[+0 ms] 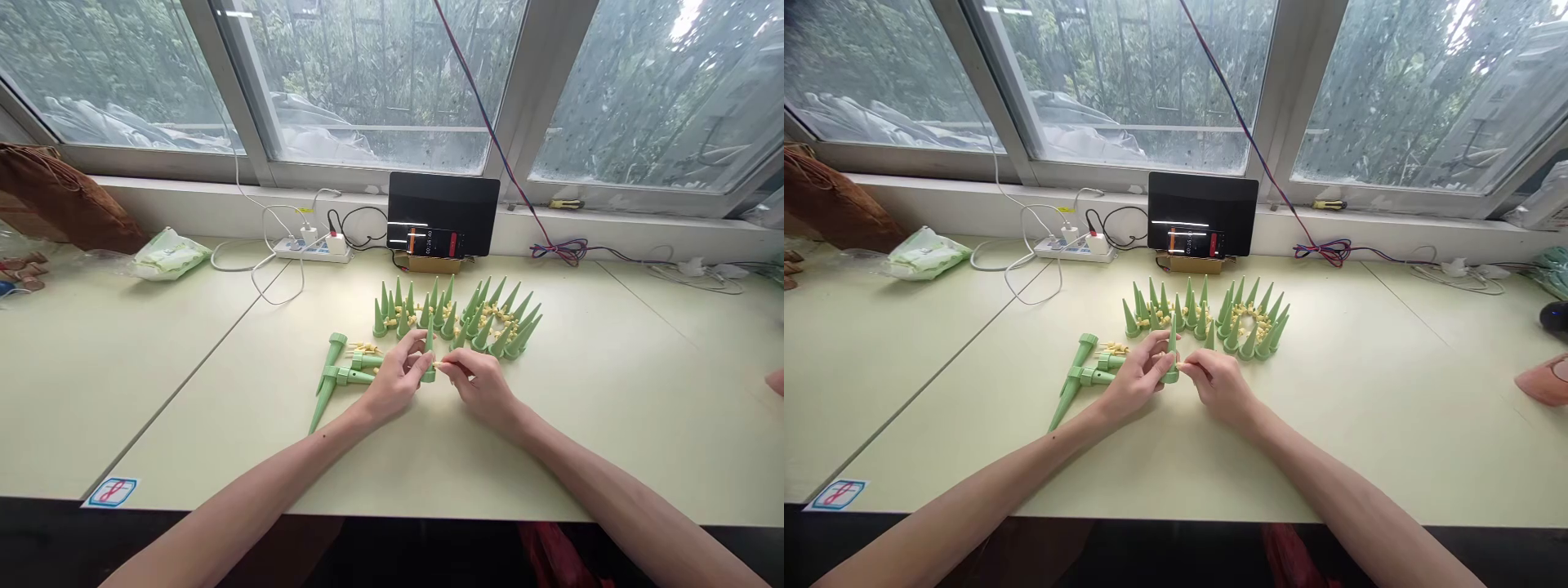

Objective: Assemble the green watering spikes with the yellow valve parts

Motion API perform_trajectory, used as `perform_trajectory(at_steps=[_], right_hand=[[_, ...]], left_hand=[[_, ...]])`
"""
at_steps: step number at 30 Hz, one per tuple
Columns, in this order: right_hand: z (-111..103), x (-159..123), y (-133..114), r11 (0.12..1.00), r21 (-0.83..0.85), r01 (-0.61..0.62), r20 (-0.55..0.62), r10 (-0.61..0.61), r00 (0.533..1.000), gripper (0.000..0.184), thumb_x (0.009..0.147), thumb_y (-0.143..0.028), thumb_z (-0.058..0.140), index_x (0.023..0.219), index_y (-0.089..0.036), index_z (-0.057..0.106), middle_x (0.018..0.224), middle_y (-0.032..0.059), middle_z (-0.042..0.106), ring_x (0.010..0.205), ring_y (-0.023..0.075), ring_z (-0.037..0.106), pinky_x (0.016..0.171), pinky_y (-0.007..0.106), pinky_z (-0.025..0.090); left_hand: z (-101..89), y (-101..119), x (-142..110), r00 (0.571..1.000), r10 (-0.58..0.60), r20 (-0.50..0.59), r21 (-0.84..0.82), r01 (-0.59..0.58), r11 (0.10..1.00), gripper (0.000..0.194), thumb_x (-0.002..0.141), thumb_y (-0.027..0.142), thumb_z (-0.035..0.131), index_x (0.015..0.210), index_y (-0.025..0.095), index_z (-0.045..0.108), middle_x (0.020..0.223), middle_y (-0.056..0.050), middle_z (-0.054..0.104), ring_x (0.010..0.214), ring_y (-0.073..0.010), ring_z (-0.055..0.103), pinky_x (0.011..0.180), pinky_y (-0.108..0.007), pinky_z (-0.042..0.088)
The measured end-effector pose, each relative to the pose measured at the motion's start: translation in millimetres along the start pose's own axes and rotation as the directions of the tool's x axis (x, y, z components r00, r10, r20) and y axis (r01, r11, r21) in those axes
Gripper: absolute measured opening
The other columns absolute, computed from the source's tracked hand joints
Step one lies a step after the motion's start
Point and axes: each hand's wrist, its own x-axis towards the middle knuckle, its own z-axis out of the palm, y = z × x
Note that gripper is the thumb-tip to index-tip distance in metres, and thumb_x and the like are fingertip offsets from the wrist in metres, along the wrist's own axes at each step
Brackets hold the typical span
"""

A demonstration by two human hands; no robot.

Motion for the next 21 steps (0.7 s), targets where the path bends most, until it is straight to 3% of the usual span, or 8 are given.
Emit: perform_trajectory(at_steps=[5,10,13,18,21], right_hand=[[0.4,-1.2,-4.3,0.997,0.018,-0.073,-0.003,0.073,0.997,0.034,0.097,-0.030,0.050,0.065,-0.018,0.052,0.055,-0.0038,0.040,0.050,0.0099,0.031,0.049,0.025,0.027],[-0.1,1.0,-11.1,0.954,0.165,-0.251,0.067,0.243,0.968,0.041,0.096,-0.039,0.051,0.062,-0.018,0.051,0.050,-0.0041,0.038,0.046,0.0091,0.031,0.045,0.025,0.025],[-1.5,4.0,-12.4,0.851,0.325,-0.413,0.181,0.372,0.910,0.043,0.094,-0.046,0.053,0.062,-0.017,0.054,0.045,-0.0053,0.038,0.040,0.0079,0.031,0.040,0.024,0.026],[-4.4,6.9,-7.9,0.554,0.510,-0.658,0.433,0.496,0.753,0.043,0.088,-0.052,0.061,0.064,-0.018,0.055,0.045,-0.0094,0.033,0.029,0.0042,0.023,0.028,0.021,0.014],[-3.9,7.7,-7.1,0.519,0.553,-0.652,0.440,0.482,0.758,0.041,0.088,-0.051,0.063,0.065,-0.017,0.056,0.047,-0.0087,0.039,0.028,0.0047,0.031,0.027,0.020,0.019]], left_hand=[[0.4,-7.3,-0.7,0.995,0.095,0.015,0.094,-0.097,0.991,0.028,0.098,0.040,0.049,0.121,0.023,0.046,0.092,-0.001,0.054,0.057,-0.0071,0.040,0.050,-0.021,0.033],[-2.3,-14.3,-1.9,0.984,0.176,0.030,0.269,-0.178,0.946,0.026,0.100,0.035,0.045,0.123,0.022,0.046,0.084,0.000,0.051,0.060,-0.0090,0.041,0.055,-0.023,0.033],[-3.8,-15.3,-2.6,0.976,0.208,0.057,0.365,-0.214,0.906,0.026,0.101,0.033,0.044,0.124,0.022,0.047,0.072,0.004,0.042,0.059,-0.0094,0.037,0.056,-0.023,0.030],[-3.9,-13.5,-3.3,0.968,0.235,0.088,0.423,-0.250,0.871,0.025,0.101,0.030,0.043,0.125,0.021,0.047,0.067,0.006,0.036,0.058,-0.0096,0.032,0.056,-0.024,0.029],[-3.6,-12.5,-2.3,0.976,0.208,0.070,0.370,-0.219,0.903,0.024,0.101,0.031,0.044,0.123,0.022,0.046,0.076,0.004,0.045,0.059,-0.0089,0.037,0.057,-0.024,0.031]])
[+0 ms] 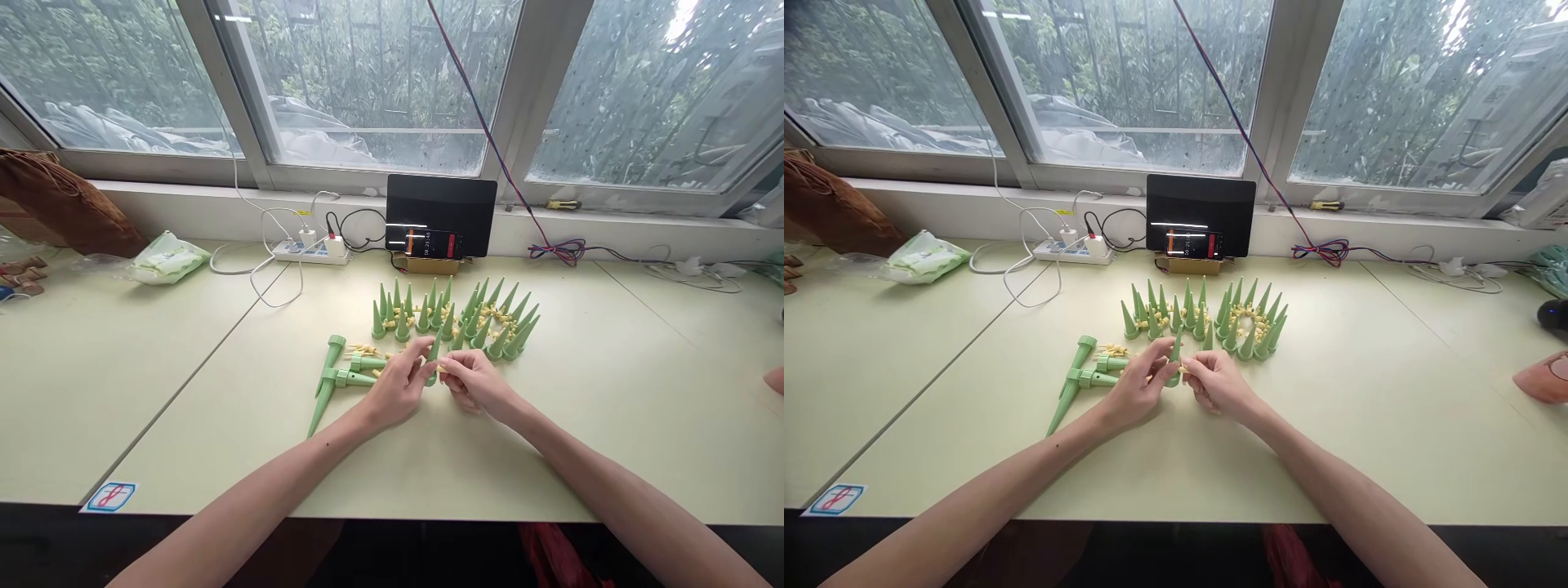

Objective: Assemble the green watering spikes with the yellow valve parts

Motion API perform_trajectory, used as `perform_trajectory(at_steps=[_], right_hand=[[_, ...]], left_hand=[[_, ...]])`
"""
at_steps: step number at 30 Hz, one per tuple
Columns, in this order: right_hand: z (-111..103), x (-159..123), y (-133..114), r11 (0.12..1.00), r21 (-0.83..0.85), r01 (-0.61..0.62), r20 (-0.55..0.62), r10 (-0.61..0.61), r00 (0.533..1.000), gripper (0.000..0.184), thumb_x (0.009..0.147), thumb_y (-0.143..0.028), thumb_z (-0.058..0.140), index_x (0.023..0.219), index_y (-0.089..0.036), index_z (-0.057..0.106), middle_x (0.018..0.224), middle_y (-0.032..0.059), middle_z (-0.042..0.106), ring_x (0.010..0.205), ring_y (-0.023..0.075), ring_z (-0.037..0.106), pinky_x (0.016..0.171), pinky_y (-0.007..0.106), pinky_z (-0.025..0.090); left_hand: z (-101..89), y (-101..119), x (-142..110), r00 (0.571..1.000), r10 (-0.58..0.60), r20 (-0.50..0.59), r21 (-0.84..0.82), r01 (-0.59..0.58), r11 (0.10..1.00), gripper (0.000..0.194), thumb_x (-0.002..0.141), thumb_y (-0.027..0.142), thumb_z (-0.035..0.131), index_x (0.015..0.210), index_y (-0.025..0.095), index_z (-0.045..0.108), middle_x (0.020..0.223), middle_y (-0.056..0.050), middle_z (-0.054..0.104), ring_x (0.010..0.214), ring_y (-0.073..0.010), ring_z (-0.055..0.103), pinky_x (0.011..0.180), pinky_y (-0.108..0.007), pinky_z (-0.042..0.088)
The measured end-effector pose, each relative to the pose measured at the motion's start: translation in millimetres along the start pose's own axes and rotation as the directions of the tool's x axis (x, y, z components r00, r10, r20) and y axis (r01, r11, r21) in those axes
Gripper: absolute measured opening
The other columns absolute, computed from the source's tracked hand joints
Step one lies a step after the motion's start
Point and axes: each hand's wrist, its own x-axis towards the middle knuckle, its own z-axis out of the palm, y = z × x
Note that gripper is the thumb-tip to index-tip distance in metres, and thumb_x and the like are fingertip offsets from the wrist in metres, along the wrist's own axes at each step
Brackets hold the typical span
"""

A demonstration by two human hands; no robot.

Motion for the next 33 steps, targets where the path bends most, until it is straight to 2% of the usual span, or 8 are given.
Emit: perform_trajectory(at_steps=[4,8,14,17,21,26,33], right_hand=[[3.0,0.2,-1.9,0.998,-0.013,0.066,0.012,-0.066,0.998,0.040,0.090,-0.049,0.062,0.068,-0.017,0.055,0.046,-0.0080,0.044,0.029,0.0059,0.037,0.030,0.020,0.025],[2.2,-1.2,-2.2,0.991,-0.070,0.113,0.029,-0.111,0.993,0.036,0.092,-0.046,0.061,0.070,-0.018,0.056,0.045,-0.0079,0.045,0.031,0.0059,0.037,0.034,0.020,0.027],[2.5,-4.1,-0.2,0.978,-0.118,0.170,0.015,-0.170,0.985,0.034,0.094,-0.045,0.058,0.075,-0.018,0.058,0.047,-0.0073,0.044,0.033,0.0066,0.034,0.036,0.022,0.026],[3.9,-4.8,-0.1,0.954,-0.214,0.212,-0.018,-0.221,0.975,0.033,0.094,-0.044,0.057,0.075,-0.018,0.058,0.048,-0.0066,0.044,0.037,0.0075,0.034,0.039,0.022,0.027],[2.8,-5.2,0.8,0.876,-0.380,0.295,-0.025,-0.329,0.944,0.032,0.095,-0.042,0.056,0.075,-0.017,0.059,0.055,-0.0040,0.046,0.046,0.0093,0.038,0.045,0.024,0.030],[1.7,-6.6,0.6,0.798,-0.501,0.336,-0.009,-0.393,0.919,0.033,0.096,-0.042,0.054,0.074,-0.018,0.057,0.060,-0.0024,0.046,0.052,0.0112,0.037,0.049,0.026,0.030],[2.4,-5.4,1.7,0.742,-0.575,0.346,-0.013,-0.430,0.903,0.035,0.096,-0.045,0.051,0.075,-0.018,0.059,0.060,-0.0013,0.045,0.054,0.0124,0.036,0.050,0.027,0.029]], left_hand=[[0.0,1.2,3.0,0.997,-0.077,-0.025,-0.158,0.072,0.985,0.025,0.100,0.033,0.046,0.123,0.023,0.046,0.093,-0.001,0.054,0.061,-0.0080,0.042,0.055,-0.023,0.034],[0.4,3.9,5.1,0.990,-0.143,-0.006,-0.287,0.135,0.948,0.026,0.098,0.036,0.049,0.122,0.023,0.047,0.089,-0.001,0.053,0.060,-0.0076,0.041,0.051,-0.020,0.034],[-1.1,14.8,6.2,0.967,-0.252,0.033,-0.394,0.244,0.886,0.034,0.095,0.043,0.054,0.122,0.022,0.049,0.090,-0.002,0.054,0.063,-0.0087,0.045,0.049,-0.019,0.038],[-3.3,20.2,6.9,0.953,-0.294,0.070,-0.450,0.293,0.844,0.038,0.093,0.047,0.056,0.122,0.023,0.050,0.090,-0.001,0.053,0.060,-0.0077,0.040,0.045,-0.018,0.036],[-5.2,22.5,7.9,0.934,-0.336,0.119,-0.527,0.346,0.777,0.040,0.090,0.050,0.060,0.119,0.023,0.053,0.088,0.000,0.051,0.057,-0.0066,0.033,0.042,-0.016,0.029],[-6.0,22.5,8.4,0.919,-0.367,0.147,-0.547,0.384,0.744,0.041,0.089,0.049,0.061,0.119,0.022,0.053,0.094,-0.003,0.055,0.056,-0.0053,0.030,0.043,-0.016,0.027],[-5.1,20.0,8.8,0.921,-0.370,0.126,-0.497,0.381,0.779,0.040,0.092,0.047,0.057,0.121,0.020,0.054,0.089,-0.002,0.056,0.050,-0.0034,0.029,0.040,-0.017,0.027]])
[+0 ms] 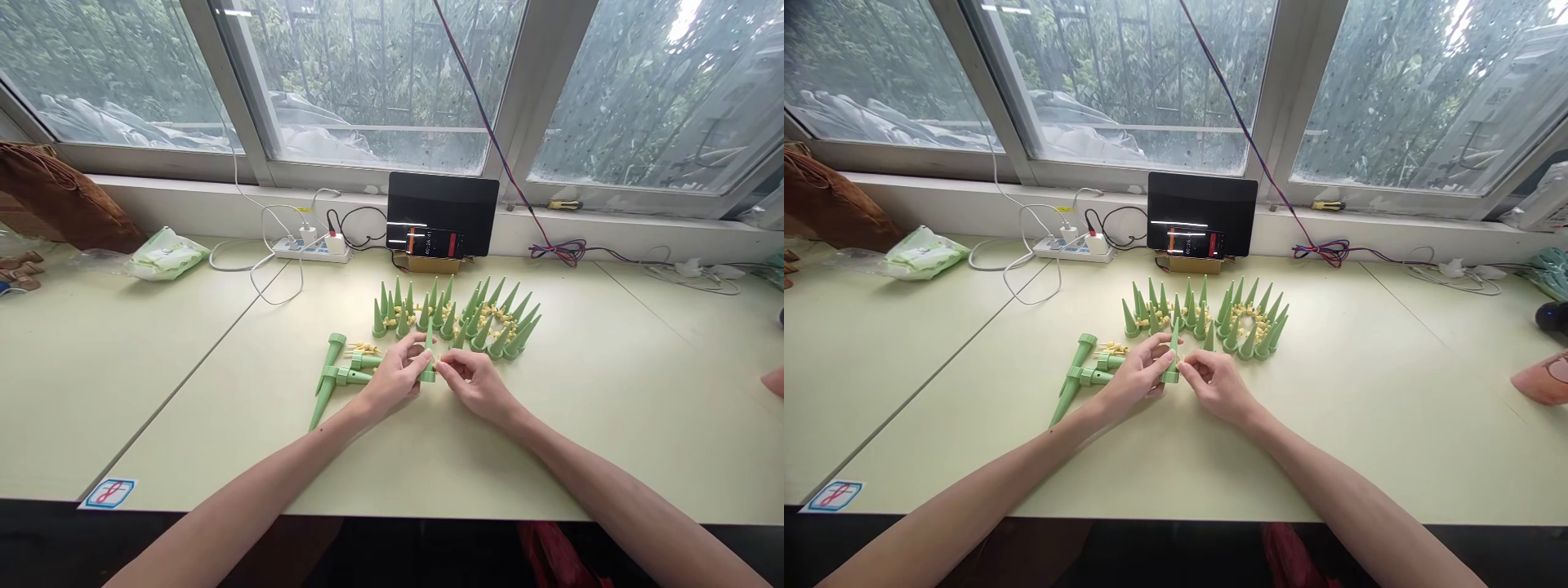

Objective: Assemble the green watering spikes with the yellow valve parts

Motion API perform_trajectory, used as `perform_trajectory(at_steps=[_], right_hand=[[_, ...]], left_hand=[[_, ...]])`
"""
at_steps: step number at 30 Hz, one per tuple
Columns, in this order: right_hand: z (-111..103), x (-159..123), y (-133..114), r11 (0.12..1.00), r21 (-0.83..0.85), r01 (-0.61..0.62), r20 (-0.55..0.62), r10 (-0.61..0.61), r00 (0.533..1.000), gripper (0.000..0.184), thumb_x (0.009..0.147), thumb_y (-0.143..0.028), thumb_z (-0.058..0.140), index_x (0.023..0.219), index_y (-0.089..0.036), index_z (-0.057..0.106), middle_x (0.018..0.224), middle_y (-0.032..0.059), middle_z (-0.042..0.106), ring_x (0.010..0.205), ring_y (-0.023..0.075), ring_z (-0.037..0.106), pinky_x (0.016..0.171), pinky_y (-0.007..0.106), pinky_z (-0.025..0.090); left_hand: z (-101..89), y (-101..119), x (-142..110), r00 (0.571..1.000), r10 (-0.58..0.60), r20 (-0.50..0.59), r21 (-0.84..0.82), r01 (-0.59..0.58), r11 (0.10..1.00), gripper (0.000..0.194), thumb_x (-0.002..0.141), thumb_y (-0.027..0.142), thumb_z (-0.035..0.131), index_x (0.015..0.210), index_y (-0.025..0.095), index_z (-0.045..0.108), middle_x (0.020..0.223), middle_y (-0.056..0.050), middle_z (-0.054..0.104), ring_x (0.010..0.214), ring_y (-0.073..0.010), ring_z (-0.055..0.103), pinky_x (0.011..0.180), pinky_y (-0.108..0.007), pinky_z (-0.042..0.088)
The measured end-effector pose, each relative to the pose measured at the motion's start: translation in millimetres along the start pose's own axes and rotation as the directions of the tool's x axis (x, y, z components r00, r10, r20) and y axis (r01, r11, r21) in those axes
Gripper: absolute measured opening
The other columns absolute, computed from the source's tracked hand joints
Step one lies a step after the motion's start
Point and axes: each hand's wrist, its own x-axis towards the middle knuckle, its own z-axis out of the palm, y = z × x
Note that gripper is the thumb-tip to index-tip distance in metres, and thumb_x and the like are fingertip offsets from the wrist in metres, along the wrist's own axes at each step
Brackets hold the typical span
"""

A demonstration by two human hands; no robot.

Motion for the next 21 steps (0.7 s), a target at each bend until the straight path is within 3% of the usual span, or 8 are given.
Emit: perform_trajectory(at_steps=[3,6,10,16,21], right_hand=[[1.2,0.7,1.3,0.999,-0.035,0.020,-0.008,-0.020,1.000,0.035,0.097,-0.043,0.051,0.074,-0.018,0.059,0.058,-0.0019,0.044,0.053,0.0121,0.036,0.050,0.027,0.028],[1.9,1.6,2.7,0.996,-0.077,0.055,-0.008,-0.055,0.998,0.035,0.098,-0.042,0.050,0.073,-0.018,0.059,0.058,-0.0020,0.046,0.052,0.0120,0.035,0.051,0.027,0.028],[1.6,2.4,4.5,0.986,-0.136,0.097,0.011,-0.096,0.995,0.038,0.099,-0.041,0.048,0.069,-0.019,0.056,0.057,-0.0024,0.044,0.052,0.0121,0.034,0.052,0.027,0.028],[0.7,2.4,6.5,0.965,-0.225,0.138,0.091,-0.120,0.989,0.041,0.100,-0.038,0.046,0.065,-0.019,0.055,0.056,-0.0026,0.042,0.052,0.0123,0.036,0.053,0.027,0.029],[1.2,3.0,8.7,0.952,-0.270,0.147,0.122,-0.118,0.986,0.036,0.098,-0.035,0.049,0.069,-0.019,0.061,0.057,-0.0006,0.051,0.053,0.0131,0.042,0.055,0.027,0.033]], left_hand=[[-1.5,-2.2,1.8,0.997,0.059,-0.047,0.133,-0.052,0.990,0.041,0.092,0.045,0.056,0.122,0.017,0.055,0.083,-0.001,0.057,0.049,-0.0056,0.036,0.042,-0.020,0.033],[-3.3,-3.6,2.9,0.979,0.182,-0.095,0.341,-0.140,0.929,0.039,0.093,0.041,0.055,0.121,0.014,0.058,0.077,-0.001,0.059,0.061,-0.0116,0.051,0.054,-0.023,0.042],[-3.7,-4.1,0.9,0.957,0.275,-0.090,0.527,-0.188,0.829,0.038,0.096,0.037,0.051,0.126,0.014,0.055,0.076,-0.001,0.062,0.060,-0.0127,0.052,0.055,-0.025,0.041],[-4.3,-3.0,-3.5,0.936,0.342,-0.079,0.675,-0.202,0.709,0.038,0.095,0.030,0.053,0.130,0.017,0.050,0.077,0.000,0.065,0.057,-0.0128,0.053,0.059,-0.026,0.041],[-6.3,-3.6,-2.9,0.945,0.322,-0.055,0.735,-0.180,0.653,0.037,0.094,0.026,0.053,0.130,0.016,0.051,0.071,0.001,0.065,0.060,-0.0162,0.059,0.063,-0.027,0.044]])
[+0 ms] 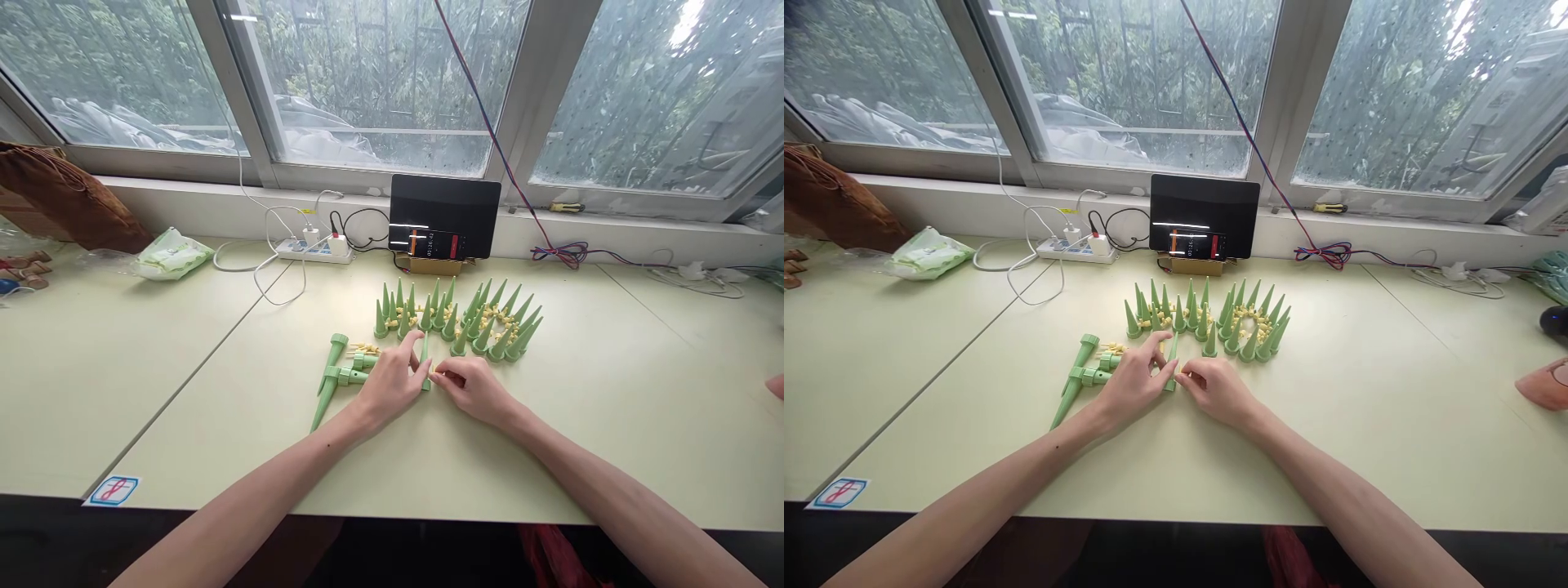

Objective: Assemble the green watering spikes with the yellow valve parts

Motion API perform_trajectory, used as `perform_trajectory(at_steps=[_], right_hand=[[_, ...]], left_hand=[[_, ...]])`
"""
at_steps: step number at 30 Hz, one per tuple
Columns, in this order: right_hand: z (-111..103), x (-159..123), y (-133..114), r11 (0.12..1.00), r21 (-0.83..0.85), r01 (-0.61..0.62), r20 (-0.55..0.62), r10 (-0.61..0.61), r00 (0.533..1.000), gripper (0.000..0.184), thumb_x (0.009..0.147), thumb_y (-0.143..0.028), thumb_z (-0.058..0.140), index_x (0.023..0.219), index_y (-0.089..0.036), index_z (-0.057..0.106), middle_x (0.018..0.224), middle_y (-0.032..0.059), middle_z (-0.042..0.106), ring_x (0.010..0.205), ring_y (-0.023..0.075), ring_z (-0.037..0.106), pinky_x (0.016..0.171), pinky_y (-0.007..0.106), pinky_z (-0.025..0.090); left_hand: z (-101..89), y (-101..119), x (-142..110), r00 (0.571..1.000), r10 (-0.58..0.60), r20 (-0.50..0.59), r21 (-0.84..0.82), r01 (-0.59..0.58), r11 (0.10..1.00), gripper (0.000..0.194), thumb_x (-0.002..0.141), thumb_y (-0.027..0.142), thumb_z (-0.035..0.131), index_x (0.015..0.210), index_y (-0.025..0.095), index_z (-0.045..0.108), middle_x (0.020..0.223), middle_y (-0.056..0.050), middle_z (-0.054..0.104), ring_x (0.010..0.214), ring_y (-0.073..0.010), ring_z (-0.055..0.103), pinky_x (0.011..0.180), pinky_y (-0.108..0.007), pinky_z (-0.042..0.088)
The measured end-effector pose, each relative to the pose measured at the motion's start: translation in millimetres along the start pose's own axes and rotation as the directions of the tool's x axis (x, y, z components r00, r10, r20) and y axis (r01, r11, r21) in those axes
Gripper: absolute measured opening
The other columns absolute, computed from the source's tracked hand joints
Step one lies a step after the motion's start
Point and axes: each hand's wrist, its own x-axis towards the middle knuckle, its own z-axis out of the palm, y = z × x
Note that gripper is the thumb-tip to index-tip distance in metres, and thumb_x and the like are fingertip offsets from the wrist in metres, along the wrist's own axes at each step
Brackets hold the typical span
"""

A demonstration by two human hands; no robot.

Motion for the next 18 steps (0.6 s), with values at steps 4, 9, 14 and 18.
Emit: perform_trajectory(at_steps=[4,9,14,18], right_hand=[[1.5,0.1,3.4,1.000,-0.016,-0.013,0.000,0.013,1.000,0.032,0.097,-0.034,0.052,0.072,-0.019,0.065,0.060,0.0015,0.059,0.054,0.0139,0.047,0.056,0.027,0.036],[3.2,-0.1,7.6,0.998,-0.024,-0.050,-0.002,0.050,0.999,0.019,0.093,-0.028,0.058,0.079,-0.019,0.067,0.064,0.0012,0.062,0.056,0.0144,0.050,0.057,0.026,0.037],[4.7,-0.6,9.0,0.997,-0.024,-0.067,0.003,0.067,0.998,0.012,0.092,-0.024,0.059,0.086,-0.020,0.069,0.065,0.0004,0.061,0.057,0.0147,0.052,0.058,0.026,0.037],[5.4,-0.5,9.0,0.997,-0.022,-0.076,0.005,0.076,0.997,0.012,0.092,-0.026,0.060,0.090,-0.020,0.069,0.064,-0.0002,0.061,0.057,0.0149,0.052,0.058,0.026,0.037]], left_hand=[[0.1,-1.2,0.6,1.000,0.005,0.004,0.038,-0.005,0.999,0.033,0.094,0.025,0.052,0.127,0.016,0.054,0.070,0.001,0.066,0.057,-0.0158,0.059,0.063,-0.027,0.044],[-2.3,-1.7,1.9,0.998,0.019,-0.052,0.102,-0.013,0.995,0.025,0.093,0.023,0.053,0.116,0.016,0.060,0.071,0.001,0.065,0.055,-0.0147,0.056,0.063,-0.028,0.043],[-3.8,-5.5,4.7,0.988,0.053,-0.145,0.146,-0.031,0.989,0.015,0.090,0.023,0.056,0.101,0.018,0.063,0.076,-0.001,0.064,0.061,-0.0150,0.058,0.061,-0.027,0.042],[-7.2,-6.2,7.0,0.979,0.100,-0.178,0.198,-0.064,0.978,0.009,0.087,0.021,0.056,0.092,0.018,0.063,0.078,-0.002,0.063,0.063,-0.0146,0.058,0.061,-0.027,0.042]])
